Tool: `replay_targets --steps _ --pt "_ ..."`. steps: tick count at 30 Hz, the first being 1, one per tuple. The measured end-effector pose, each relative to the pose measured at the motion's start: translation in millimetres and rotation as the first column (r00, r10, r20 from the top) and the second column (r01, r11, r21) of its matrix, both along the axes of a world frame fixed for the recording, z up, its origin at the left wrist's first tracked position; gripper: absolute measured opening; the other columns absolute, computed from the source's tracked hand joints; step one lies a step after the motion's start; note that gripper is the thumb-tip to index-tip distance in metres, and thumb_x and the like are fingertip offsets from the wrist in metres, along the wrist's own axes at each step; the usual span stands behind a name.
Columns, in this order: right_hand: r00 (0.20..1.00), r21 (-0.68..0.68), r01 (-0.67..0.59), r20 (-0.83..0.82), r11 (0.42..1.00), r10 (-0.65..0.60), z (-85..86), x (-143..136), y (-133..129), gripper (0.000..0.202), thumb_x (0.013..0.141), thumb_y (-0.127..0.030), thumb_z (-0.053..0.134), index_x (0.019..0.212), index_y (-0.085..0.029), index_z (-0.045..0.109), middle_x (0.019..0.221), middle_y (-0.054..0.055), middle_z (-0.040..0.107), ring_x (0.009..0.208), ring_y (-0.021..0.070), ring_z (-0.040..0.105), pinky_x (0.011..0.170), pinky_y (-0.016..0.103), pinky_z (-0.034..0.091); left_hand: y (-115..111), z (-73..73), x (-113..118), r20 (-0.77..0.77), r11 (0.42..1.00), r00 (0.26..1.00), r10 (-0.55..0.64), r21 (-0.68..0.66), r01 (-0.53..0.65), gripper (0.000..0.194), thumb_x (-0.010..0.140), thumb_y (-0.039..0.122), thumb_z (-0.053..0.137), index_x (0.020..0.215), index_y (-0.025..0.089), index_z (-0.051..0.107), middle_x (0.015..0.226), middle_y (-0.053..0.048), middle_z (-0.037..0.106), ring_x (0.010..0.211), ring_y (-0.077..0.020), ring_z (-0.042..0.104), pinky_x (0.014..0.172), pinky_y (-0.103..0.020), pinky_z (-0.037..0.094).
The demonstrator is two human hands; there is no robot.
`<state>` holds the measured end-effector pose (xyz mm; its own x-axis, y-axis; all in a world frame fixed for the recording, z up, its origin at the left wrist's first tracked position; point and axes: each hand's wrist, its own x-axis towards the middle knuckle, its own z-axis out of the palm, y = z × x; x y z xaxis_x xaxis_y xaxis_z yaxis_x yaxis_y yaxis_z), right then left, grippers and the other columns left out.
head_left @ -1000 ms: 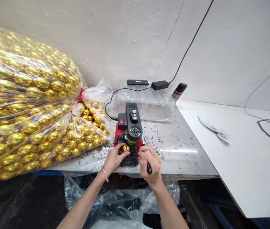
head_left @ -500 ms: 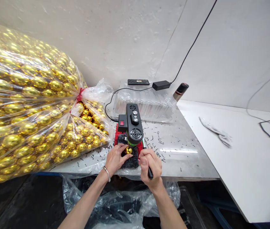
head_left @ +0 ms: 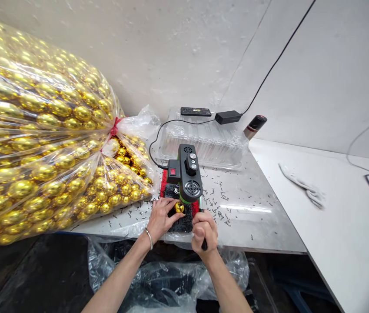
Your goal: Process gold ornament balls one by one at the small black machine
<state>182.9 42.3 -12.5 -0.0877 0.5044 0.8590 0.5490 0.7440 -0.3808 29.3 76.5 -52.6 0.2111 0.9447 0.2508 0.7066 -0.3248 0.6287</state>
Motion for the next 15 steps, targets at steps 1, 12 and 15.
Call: replay_targets --steps 1,12,15 --pt "1.0 0.006 -0.003 0.001 1.0 0.003 -1.0 0 0 0.023 0.092 -0.016 0.033 0.075 -0.021 0.047 0.07 0.001 0.052 0.064 0.0141 0.051 0.072 0.036 0.049 0 0.1 0 -0.006 1.0 1.0 -0.004 0.004 0.004 0.036 0.082 0.044 0.065 0.111 0.022 0.068 0.107 -0.009 0.067 0.102 -0.0263 0.057 0.087 -0.04 0.04" --pt "0.999 0.062 0.023 -0.036 0.998 -0.021 -13.0 -3 6 0.027 0.096 -0.019 0.029 0.074 -0.021 0.044 0.071 0.0 0.051 0.063 0.012 0.053 0.073 0.034 0.049 0 3.4 1 -0.002 1.0 1.0 -0.003 0.015 0.003 0.036 0.081 0.041 0.068 0.11 0.021 0.068 0.108 -0.009 0.068 0.102 -0.0268 0.058 0.088 -0.041 0.041" --pt "1.0 0.083 0.014 0.02 0.996 -0.016 -17.8 -3 8 0.027 0.096 -0.019 0.031 0.073 -0.021 0.044 0.072 0.0 0.051 0.065 0.0118 0.055 0.075 0.034 0.049 -1 3.7 1 0.004 1.0 1.0 -0.002 0.01 0.002 0.035 0.082 0.04 0.066 0.111 0.019 0.068 0.108 -0.01 0.068 0.102 -0.0273 0.058 0.087 -0.042 0.041"
